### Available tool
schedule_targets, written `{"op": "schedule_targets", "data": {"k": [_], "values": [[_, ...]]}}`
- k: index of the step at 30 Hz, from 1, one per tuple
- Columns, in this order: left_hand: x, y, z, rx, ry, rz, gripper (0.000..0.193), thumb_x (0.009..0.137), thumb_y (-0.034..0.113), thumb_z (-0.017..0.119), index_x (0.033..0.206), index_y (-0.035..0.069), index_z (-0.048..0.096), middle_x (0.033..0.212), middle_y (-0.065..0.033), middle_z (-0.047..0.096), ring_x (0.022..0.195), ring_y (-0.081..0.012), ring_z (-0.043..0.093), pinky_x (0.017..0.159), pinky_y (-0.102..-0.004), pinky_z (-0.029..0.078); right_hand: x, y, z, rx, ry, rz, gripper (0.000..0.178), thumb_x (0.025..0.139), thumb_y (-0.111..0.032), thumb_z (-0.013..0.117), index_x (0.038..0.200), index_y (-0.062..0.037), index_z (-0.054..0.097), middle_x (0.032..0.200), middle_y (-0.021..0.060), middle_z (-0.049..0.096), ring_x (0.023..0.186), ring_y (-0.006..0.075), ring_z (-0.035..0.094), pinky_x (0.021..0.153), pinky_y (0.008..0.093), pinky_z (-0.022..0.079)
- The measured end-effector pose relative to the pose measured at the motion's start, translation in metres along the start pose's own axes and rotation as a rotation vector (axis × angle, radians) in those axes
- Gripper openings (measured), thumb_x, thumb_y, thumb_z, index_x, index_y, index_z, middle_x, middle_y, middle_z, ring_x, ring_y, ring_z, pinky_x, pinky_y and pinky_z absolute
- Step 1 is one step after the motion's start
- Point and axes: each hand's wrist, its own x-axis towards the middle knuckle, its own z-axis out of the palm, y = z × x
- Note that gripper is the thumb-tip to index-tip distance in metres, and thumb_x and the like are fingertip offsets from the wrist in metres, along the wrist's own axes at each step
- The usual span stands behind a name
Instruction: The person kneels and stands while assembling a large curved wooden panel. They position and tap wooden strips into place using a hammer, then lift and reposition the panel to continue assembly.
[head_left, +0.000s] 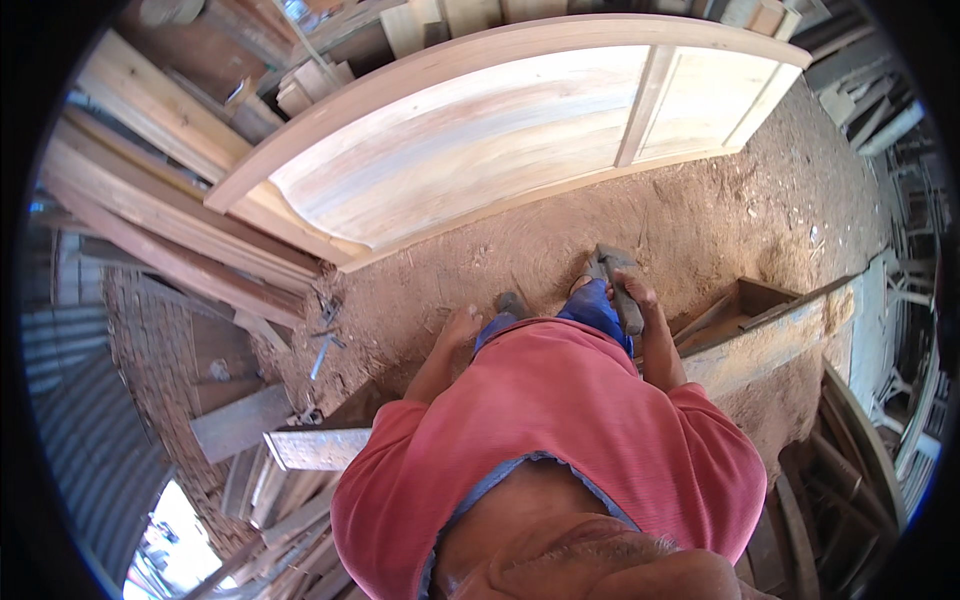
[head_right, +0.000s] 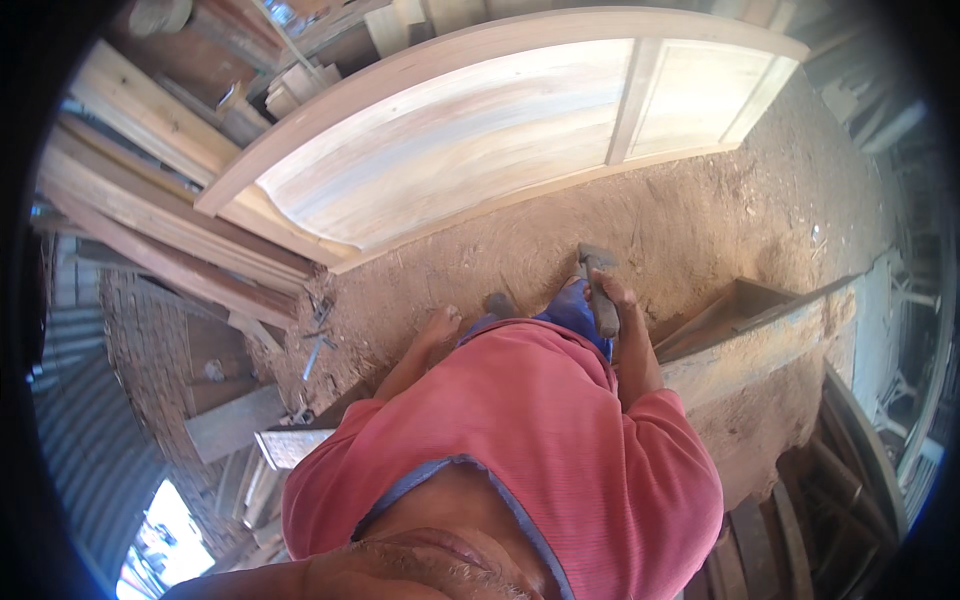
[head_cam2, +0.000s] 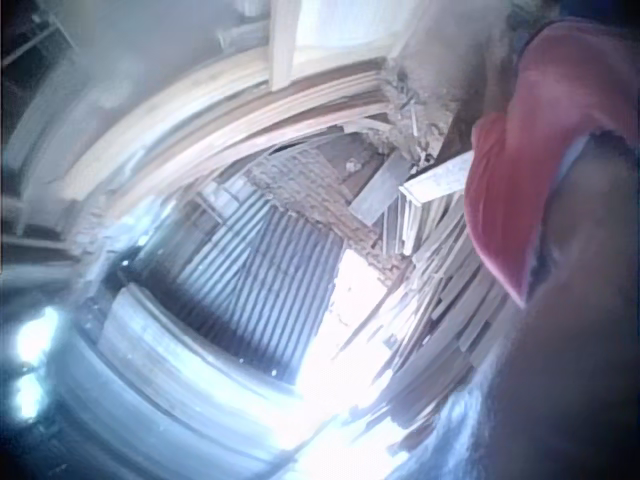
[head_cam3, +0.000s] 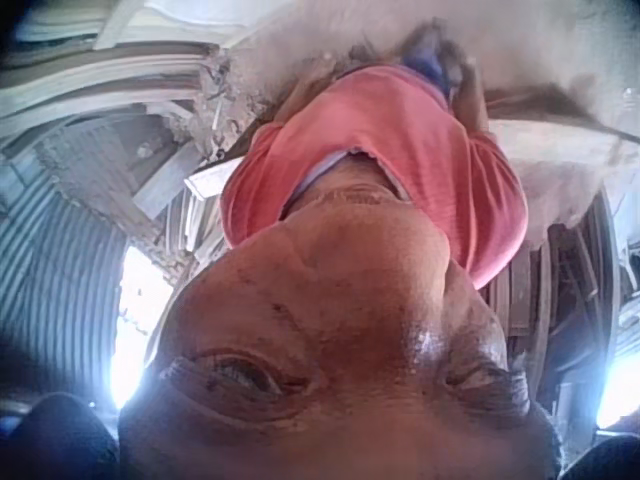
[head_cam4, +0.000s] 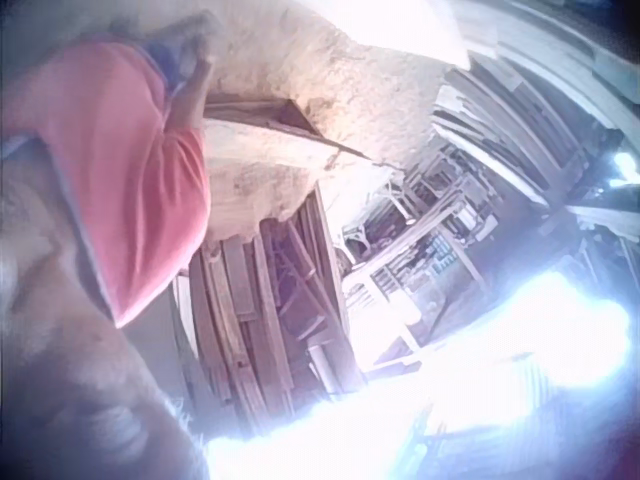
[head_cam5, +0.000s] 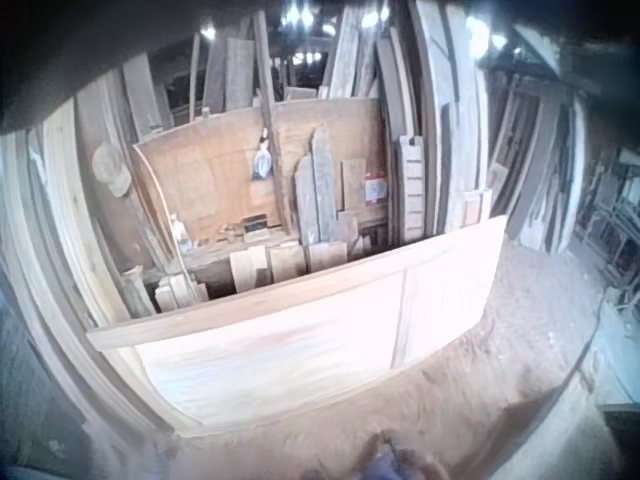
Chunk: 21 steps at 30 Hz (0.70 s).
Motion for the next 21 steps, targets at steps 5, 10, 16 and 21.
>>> {"op": "schedule_targets", "data": {"k": [5, 10, 16, 21], "values": [[0.086, 0.136, -0.056, 0.306, 0.043, 0.269, 0.043, 0.091, 0.031, 0.06, 0.122, 0.002, 0.065, 0.12, -0.0274, 0.066, 0.116, -0.0452, 0.062, 0.101, -0.0535, 0.048, -0.063, -0.045, 0.0, 0.142, 0.067, -0.374, 0.032, 0.097, -0.035, 0.069, 0.099, -0.0033, 0.062, 0.079, 0.0056, 0.066, 0.062, 0.0146, 0.064, 0.056, 0.0311, 0.055], [0.161, 0.279, -0.072, 0.426, 0.024, 0.436, 0.049, 0.089, 0.03, 0.064, 0.127, 0.0, 0.064, 0.137, -0.0261, 0.059, 0.131, -0.0454, 0.051, 0.112, -0.051, 0.04, -0.107, -0.107, -0.01, -0.044, 0.084, -0.702, 0.025, 0.093, -0.025, 0.073, 0.103, -0.0053, 0.06, 0.081, 0.0051, 0.067, 0.065, 0.0143, 0.065, 0.061, 0.0293, 0.054], [0.232, 0.413, -0.076, 0.629, -0.044, 0.746, 0.05, 0.082, 0.026, 0.071, 0.124, -0.001, 0.065, 0.13, -0.027, 0.057, 0.126, -0.0424, 0.051, 0.112, -0.0509, 0.037, -0.067, -0.222, -0.048, -0.232, 0.169, -0.636, 0.028, 0.093, -0.028, 0.07, 0.1, -0.0018, 0.061, 0.077, 0.0068, 0.067, 0.064, 0.0157, 0.065, 0.059, 0.0311, 0.052], [0.306, 0.514, -0.104, 0.846, 0.064, 1.002, 0.05, 0.08, 0.025, 0.071, 0.122, -0.001, 0.065, 0.136, -0.0282, 0.052, 0.128, -0.0455, 0.048, 0.113, -0.054, 0.035, -0.004, -0.28, -0.07, -0.365, 0.392, -0.565, 0.027, 0.092, -0.027, 0.069, 0.093, -0.0013, 0.061, 0.071, 0.0052, 0.062, 0.061, 0.0152, 0.063, 0.058, 0.0328, 0.05]]}}
